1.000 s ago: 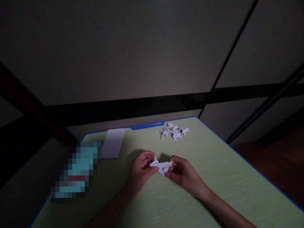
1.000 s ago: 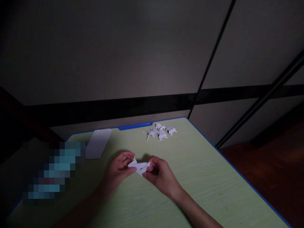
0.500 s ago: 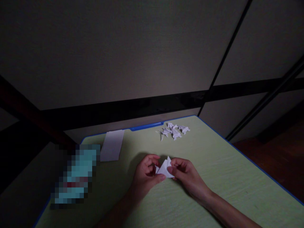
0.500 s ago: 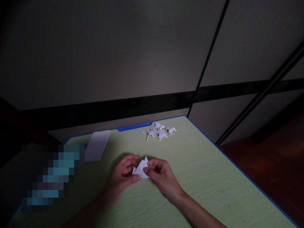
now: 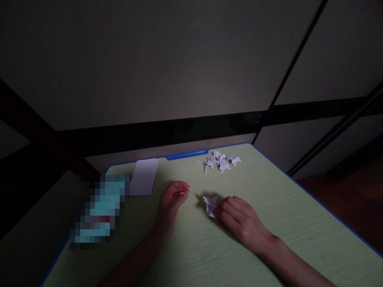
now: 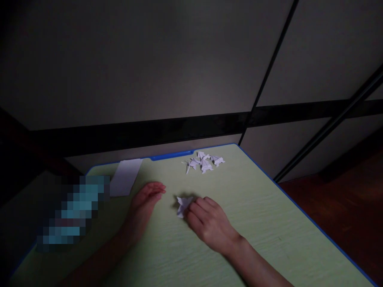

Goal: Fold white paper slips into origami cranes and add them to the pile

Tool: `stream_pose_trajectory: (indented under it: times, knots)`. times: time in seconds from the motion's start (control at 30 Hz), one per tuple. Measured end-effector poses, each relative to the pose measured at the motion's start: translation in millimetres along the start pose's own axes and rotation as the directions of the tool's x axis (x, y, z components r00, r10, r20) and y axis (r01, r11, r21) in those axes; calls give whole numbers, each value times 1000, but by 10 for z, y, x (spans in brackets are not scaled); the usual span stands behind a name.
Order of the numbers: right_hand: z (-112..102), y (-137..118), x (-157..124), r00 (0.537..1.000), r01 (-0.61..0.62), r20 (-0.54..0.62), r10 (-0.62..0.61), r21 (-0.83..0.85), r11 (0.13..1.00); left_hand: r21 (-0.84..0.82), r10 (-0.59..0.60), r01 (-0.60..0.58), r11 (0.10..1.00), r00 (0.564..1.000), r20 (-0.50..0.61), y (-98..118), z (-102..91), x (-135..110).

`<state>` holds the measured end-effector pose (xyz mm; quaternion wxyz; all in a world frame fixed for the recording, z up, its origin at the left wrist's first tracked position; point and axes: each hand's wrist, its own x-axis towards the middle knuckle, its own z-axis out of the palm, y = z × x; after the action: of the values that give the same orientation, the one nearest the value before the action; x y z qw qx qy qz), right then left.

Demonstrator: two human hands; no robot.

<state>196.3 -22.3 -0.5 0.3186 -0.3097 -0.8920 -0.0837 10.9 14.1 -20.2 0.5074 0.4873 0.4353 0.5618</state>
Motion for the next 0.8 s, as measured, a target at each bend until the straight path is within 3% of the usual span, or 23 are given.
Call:
stream_pose_trajectory:
  times: [0.1, 0.23, 0.37, 0.53, 0.8]
  knots:
    - [37, -32, 5, 992, 87, 99, -77, -97, 991, 160, 82, -86, 983, 996, 36, 23, 6, -41]
    - [101, -63, 3, 979, 42, 201, -24, -84, 996, 365, 226, -317, 875, 936, 271, 88, 76, -163]
    - [128, -68, -6, 951, -51, 303, 66, -55, 997, 460, 143, -376, 804, 874, 464, 111, 124, -244]
    - [93, -84, 42, 896, -257, 397, 201, 93, 962, 507, 86, -348, 788, 879, 470, 49, 130, -236]
    - [38, -44, 74, 839, -508, 406, 361, 349, 788, 526, 71, -347, 777, 878, 474, 50, 168, -156]
